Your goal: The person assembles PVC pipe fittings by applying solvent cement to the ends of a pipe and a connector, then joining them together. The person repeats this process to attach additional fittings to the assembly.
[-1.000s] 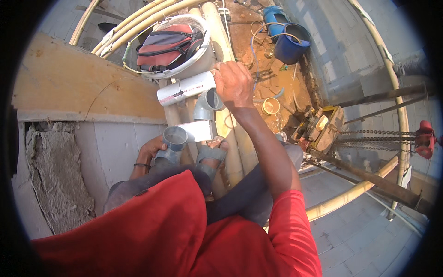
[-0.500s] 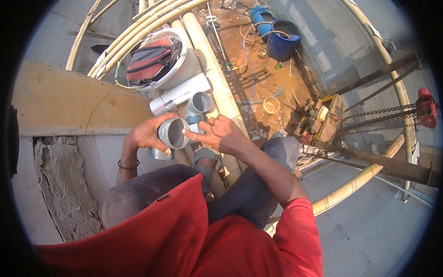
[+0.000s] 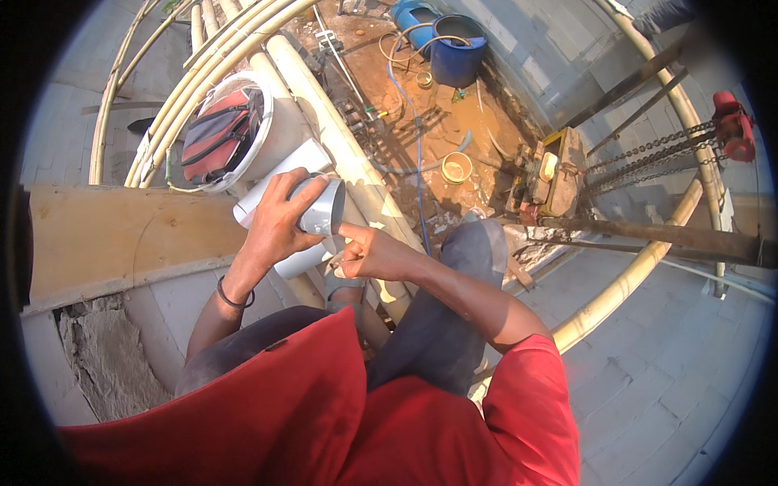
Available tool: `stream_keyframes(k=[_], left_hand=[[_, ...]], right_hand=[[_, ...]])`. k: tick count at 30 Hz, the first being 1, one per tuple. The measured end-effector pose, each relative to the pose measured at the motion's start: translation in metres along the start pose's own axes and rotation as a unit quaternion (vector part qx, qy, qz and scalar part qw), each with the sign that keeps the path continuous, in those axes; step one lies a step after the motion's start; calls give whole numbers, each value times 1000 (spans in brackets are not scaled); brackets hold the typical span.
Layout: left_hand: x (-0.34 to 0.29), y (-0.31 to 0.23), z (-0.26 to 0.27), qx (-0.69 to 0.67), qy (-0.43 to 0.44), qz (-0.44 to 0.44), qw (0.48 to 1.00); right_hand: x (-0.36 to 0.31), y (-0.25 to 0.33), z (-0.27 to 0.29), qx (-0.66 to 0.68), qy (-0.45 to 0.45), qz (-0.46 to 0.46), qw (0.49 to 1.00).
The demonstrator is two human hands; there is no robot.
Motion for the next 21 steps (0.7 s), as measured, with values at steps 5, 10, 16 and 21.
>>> stream_keyframes(k=[5,10,16,21], left_hand=[[14,7,-7,-135,-22,164,977],[13,13,1,-206,119,129,963],[9,9,4,-254,166,191,933],[0,20,1,-202,130,155,958]], right_hand=[[-7,-5,39,-133,-373,119,910],[-12,12,31,-290,-252,223,896],[-9,-1,32,-643,-314,217,664],[-14,8,25,-222,-7,82,972]])
Point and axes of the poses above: each hand's wrist, its own x-axis towards the middle knuckle, its own z-axis out of the back of the hand, y = z × x, the point moved 2 cm from there along x, towards the middle knuckle, and after that the axes turned 14 degrees about -x, right-handed, at the moved point
